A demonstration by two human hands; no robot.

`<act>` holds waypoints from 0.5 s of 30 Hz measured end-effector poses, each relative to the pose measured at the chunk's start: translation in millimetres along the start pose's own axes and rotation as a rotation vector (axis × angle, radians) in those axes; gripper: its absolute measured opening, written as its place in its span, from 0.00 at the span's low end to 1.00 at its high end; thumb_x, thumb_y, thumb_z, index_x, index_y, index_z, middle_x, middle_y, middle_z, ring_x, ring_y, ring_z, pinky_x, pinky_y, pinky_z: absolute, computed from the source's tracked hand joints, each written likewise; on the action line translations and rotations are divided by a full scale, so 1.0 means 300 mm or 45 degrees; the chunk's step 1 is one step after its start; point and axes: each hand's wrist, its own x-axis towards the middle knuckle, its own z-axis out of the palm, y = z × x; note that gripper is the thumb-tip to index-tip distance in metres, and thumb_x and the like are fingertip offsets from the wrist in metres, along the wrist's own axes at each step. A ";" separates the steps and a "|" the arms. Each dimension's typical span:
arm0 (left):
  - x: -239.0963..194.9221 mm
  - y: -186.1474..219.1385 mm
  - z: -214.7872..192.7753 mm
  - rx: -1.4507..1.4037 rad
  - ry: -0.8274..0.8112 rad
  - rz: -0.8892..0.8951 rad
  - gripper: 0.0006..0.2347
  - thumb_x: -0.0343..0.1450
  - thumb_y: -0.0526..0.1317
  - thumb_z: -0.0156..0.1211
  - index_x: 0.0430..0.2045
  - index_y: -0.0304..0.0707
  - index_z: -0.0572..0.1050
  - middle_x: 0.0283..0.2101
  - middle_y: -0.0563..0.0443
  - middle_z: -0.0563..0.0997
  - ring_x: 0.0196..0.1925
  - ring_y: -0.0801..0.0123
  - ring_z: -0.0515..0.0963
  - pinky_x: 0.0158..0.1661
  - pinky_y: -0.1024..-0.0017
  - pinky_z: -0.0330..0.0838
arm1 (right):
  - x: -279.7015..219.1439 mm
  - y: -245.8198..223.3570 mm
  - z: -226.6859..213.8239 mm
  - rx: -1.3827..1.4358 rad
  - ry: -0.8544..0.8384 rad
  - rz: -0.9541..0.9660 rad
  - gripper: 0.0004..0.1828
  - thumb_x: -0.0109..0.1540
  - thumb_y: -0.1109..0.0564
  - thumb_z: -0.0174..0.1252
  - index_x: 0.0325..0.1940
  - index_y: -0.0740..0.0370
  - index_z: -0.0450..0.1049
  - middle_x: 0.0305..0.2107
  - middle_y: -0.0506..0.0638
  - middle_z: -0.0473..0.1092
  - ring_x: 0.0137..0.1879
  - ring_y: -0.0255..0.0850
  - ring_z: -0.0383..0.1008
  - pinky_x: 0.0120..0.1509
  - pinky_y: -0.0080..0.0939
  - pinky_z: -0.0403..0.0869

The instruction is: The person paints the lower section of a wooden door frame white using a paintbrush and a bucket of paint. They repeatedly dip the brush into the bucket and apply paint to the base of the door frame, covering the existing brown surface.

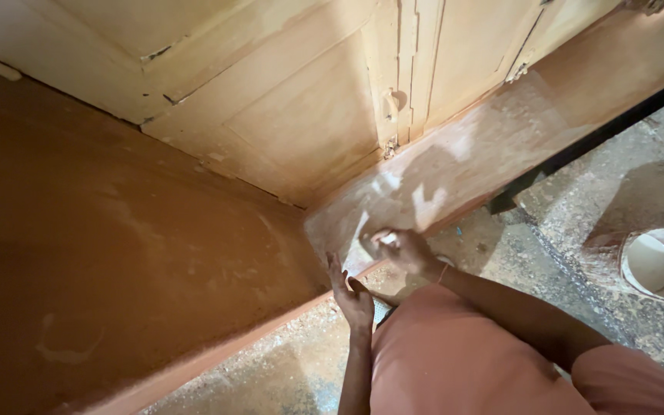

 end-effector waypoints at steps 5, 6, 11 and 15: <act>0.008 -0.003 0.004 -0.028 -0.013 -0.028 0.31 0.67 0.21 0.40 0.69 0.36 0.62 0.77 0.39 0.56 0.76 0.49 0.60 0.64 0.57 0.67 | 0.031 0.007 -0.126 -0.231 0.233 0.417 0.13 0.66 0.45 0.57 0.52 0.45 0.79 0.28 0.51 0.79 0.28 0.44 0.79 0.35 0.46 0.75; 0.006 -0.003 -0.001 -0.024 -0.019 -0.025 0.31 0.67 0.21 0.40 0.69 0.37 0.61 0.77 0.40 0.57 0.76 0.50 0.61 0.64 0.58 0.67 | 0.037 0.005 -0.139 -0.327 0.279 0.389 0.12 0.67 0.45 0.57 0.52 0.45 0.80 0.28 0.52 0.79 0.29 0.46 0.79 0.36 0.47 0.75; 0.016 -0.009 0.000 0.003 -0.024 -0.075 0.31 0.66 0.20 0.40 0.69 0.37 0.62 0.76 0.41 0.59 0.75 0.52 0.63 0.63 0.60 0.68 | 0.070 0.009 -0.149 -0.508 0.515 -0.021 0.12 0.68 0.50 0.56 0.53 0.51 0.78 0.34 0.54 0.79 0.31 0.46 0.80 0.34 0.46 0.77; 0.028 -0.017 0.000 0.016 -0.011 -0.052 0.30 0.66 0.20 0.41 0.67 0.35 0.64 0.75 0.41 0.61 0.74 0.52 0.65 0.62 0.61 0.70 | 0.080 0.000 -0.083 -0.586 0.019 0.080 0.20 0.60 0.57 0.55 0.56 0.50 0.75 0.42 0.53 0.78 0.27 0.47 0.80 0.27 0.47 0.76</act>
